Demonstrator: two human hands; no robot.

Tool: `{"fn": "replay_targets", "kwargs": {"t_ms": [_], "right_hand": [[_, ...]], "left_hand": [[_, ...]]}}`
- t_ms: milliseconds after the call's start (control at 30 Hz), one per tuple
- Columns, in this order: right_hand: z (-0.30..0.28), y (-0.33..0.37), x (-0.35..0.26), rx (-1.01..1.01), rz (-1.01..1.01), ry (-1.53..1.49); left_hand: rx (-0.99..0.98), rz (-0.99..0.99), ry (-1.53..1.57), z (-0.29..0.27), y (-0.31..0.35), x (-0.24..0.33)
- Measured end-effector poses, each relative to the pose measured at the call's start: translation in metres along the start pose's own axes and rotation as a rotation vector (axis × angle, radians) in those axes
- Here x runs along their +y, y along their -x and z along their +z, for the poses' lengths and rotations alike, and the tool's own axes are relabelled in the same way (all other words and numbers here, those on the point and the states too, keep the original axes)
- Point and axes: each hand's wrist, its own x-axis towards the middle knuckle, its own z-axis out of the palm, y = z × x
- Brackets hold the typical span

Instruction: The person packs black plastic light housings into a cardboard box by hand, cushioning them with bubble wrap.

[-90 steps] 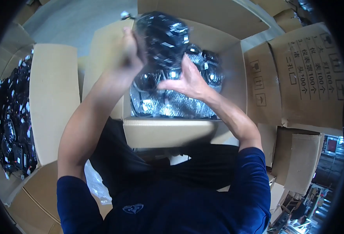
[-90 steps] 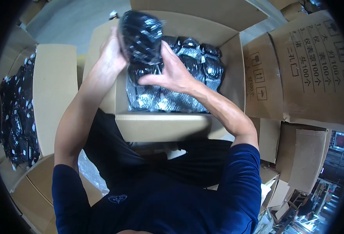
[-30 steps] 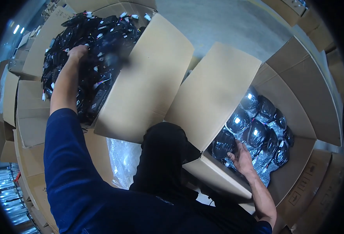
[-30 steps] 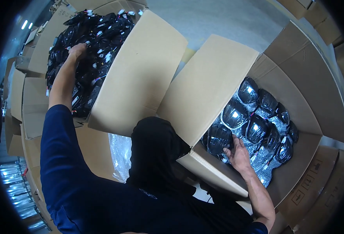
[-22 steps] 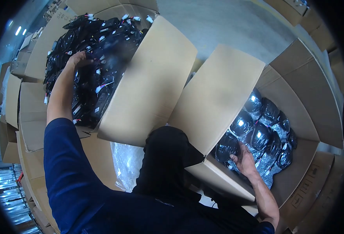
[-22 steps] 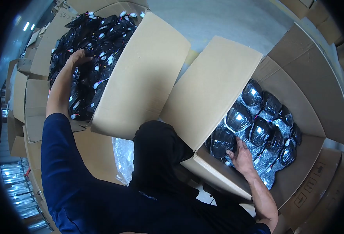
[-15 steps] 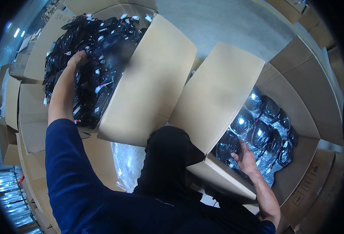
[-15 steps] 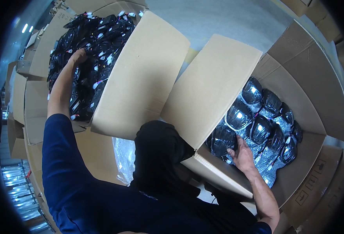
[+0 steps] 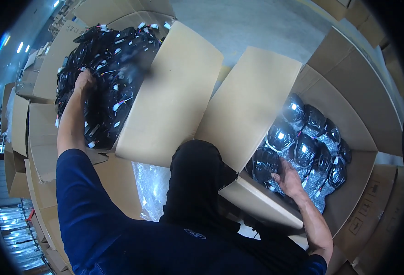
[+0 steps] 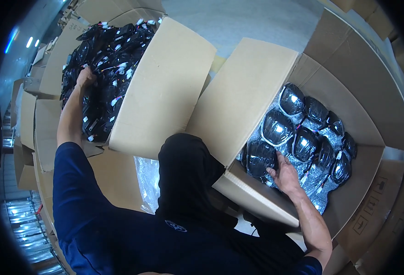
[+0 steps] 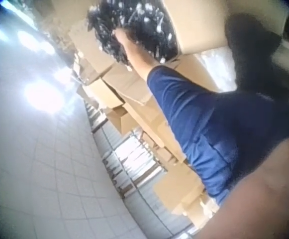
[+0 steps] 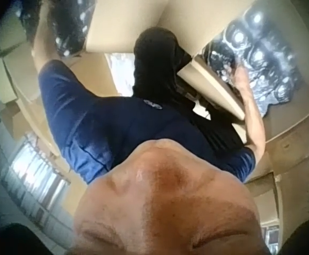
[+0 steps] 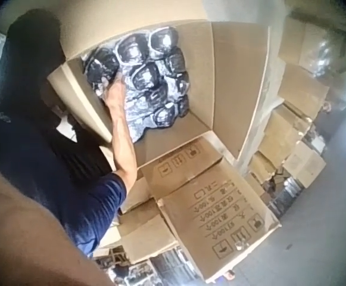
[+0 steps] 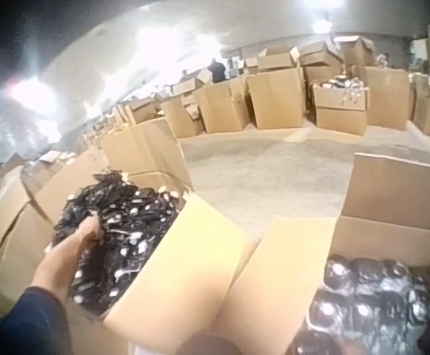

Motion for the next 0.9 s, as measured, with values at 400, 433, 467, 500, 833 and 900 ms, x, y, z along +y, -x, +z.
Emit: {"fn": "replay_targets", "kwargs": {"t_ms": [400, 433, 467, 500, 833, 900], "right_hand": [[0.001, -0.001, 0.003, -0.003, 0.032, 0.083], [-0.004, -0.005, -0.002, -0.029, 0.026, 0.073], [-0.005, -0.005, -0.001, -0.027, 0.011, 0.076], [-0.005, -0.006, 0.000, -0.022, -0.015, 0.086], [-0.042, 0.027, -0.024, 0.123, -0.078, 0.167], [-0.070, 0.037, -0.054, 0.678, -0.330, 0.106]], "left_hand": [[-0.217, -0.031, -0.122, -0.003, -0.019, 0.032], [-0.100, -0.073, -0.105, -0.013, -0.019, 0.007], [0.012, -0.090, -0.083, -0.022, -0.022, 0.001], [0.060, -0.040, -0.104, -0.036, -0.025, -0.008], [-0.161, 0.172, 1.025, -0.249, 0.035, 0.093], [-0.328, 0.352, 1.134, -0.264, 0.080, 0.160]]}}
